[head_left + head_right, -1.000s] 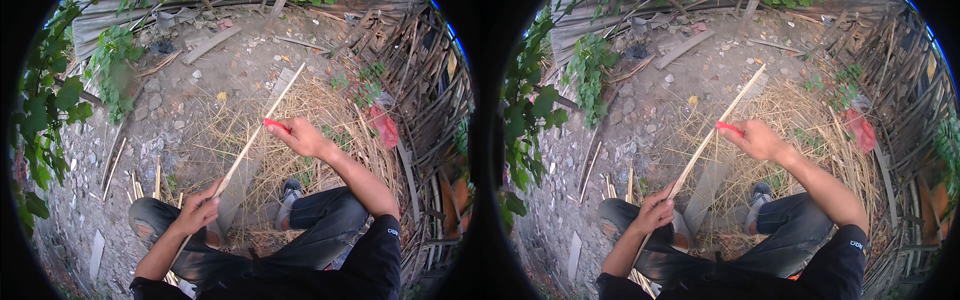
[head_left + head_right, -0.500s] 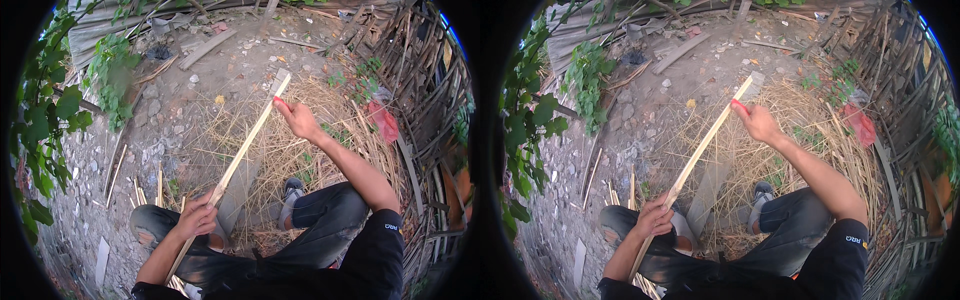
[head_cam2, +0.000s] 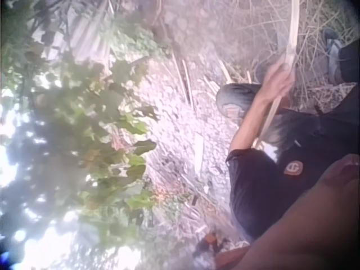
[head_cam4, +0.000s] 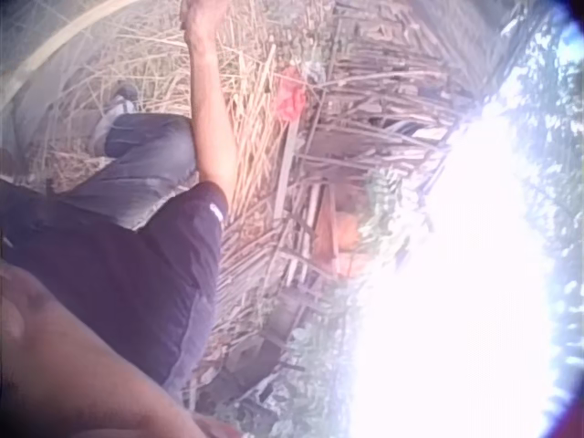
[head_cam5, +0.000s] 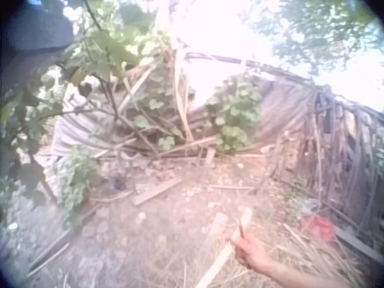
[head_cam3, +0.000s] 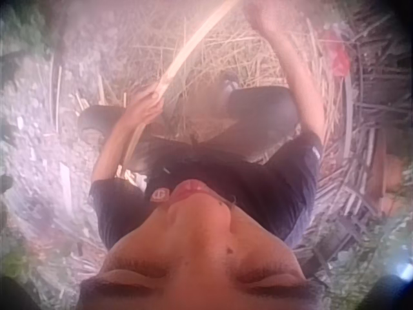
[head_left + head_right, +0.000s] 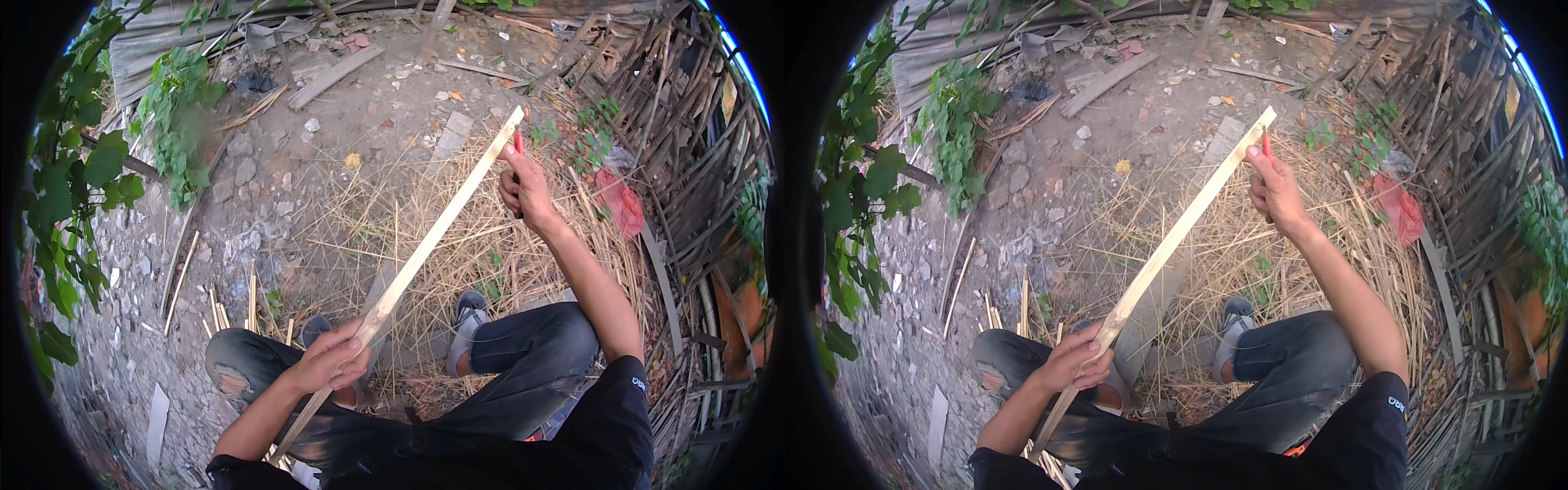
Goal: The person sits on the ground and uses a red utility knife to shave and smooth a long, thin bamboo stick. They hold the stick with one hand and carefully scrape along its length with the knife in the other hand, rotating the stick to work on different sides.
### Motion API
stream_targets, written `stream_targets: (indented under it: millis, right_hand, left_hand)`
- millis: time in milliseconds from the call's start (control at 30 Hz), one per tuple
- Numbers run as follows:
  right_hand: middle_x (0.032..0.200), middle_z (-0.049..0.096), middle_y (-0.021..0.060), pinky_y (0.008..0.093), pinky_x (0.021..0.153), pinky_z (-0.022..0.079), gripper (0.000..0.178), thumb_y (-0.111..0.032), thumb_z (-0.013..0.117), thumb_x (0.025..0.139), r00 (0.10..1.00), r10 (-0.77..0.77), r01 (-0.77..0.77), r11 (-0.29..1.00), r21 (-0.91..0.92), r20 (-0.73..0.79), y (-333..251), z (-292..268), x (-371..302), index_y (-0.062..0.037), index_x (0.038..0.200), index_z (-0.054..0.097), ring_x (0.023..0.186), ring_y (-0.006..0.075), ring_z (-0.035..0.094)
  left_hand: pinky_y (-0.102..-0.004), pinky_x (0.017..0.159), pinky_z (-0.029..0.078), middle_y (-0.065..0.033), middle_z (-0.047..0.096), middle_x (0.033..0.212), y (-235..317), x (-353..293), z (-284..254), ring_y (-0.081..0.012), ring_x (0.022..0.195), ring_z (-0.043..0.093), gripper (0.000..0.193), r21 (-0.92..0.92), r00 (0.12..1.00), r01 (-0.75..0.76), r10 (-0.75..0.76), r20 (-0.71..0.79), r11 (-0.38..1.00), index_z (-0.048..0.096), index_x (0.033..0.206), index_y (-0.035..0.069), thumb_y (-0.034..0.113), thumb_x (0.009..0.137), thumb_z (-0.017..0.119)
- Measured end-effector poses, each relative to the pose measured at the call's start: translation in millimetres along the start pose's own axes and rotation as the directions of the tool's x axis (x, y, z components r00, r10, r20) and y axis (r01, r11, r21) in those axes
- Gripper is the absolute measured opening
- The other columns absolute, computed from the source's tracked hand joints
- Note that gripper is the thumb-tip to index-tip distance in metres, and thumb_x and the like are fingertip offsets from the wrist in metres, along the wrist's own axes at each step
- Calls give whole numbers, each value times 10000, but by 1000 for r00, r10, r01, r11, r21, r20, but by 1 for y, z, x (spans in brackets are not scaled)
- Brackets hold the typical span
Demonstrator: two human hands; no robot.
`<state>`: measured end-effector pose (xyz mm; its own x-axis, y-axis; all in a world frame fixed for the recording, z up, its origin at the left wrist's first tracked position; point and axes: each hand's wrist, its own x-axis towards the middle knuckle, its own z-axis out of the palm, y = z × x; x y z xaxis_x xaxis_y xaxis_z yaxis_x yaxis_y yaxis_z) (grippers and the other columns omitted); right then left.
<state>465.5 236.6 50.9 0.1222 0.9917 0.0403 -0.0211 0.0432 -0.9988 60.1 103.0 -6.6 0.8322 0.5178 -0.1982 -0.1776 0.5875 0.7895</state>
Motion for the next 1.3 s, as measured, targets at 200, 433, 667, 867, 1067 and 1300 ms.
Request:
stream_targets:
  millis: [200,433,667,867,1067,1300]
  right_hand:
    - [524,435,-82,238,371,232,320,-336,714,992,992,-1,2,1000,-6,124,-1,42,-4,-69,850,610,391,31,364]
    - [577,475,-81,237,417,271,267,-284,762,958,939,54,3,986,-164,338,-3,65,-17,-61,884,635,455,27,396]
    - [710,565,-2,315,600,426,370,-382,724,954,928,60,66,944,-322,368,0,78,-30,-17,993,679,646,130,525]
    - [751,648,264,520,733,506,583,-537,484,1038,835,139,305,688,-659,532,-21,102,-52,4,980,694,781,447,667]
    - [680,636,237,545,666,518,500,-462,503,1053,696,182,500,571,-651,694,-10,125,-82,-12,969,702,687,448,659]
    - [614,622,239,546,645,542,557,-491,486,1055,715,216,498,510,-701,665,4,140,-88,8,950,708,626,441,666]
  left_hand:
    - [-250,515,475,-117,630,845,0,8,2,-136,532,583,526,199,998,65,-63,-17,978,292,1569,37,260,1109,413]
    - [-243,534,498,-112,654,892,1,15,7,-128,553,615,464,311,992,-20,56,-109,950,353,1510,6,268,1127,364]
    - [-236,492,472,-63,599,789,0,23,13,-110,492,559,419,366,971,-34,117,-207,930,403,1465,10,262,1133,357]
    - [-214,435,389,11,493,681,2,25,9,-61,446,475,352,430,892,-45,230,-389,902,478,1386,27,246,1129,382]
    - [-218,408,367,18,484,679,0,29,5,-54,438,454,336,413,859,-21,228,-459,911,516,1348,55,280,1127,400]
    - [-220,403,359,19,483,663,0,29,2,-58,434,449,367,370,810,24,199,-552,929,554,1322,58,336,1122,424]
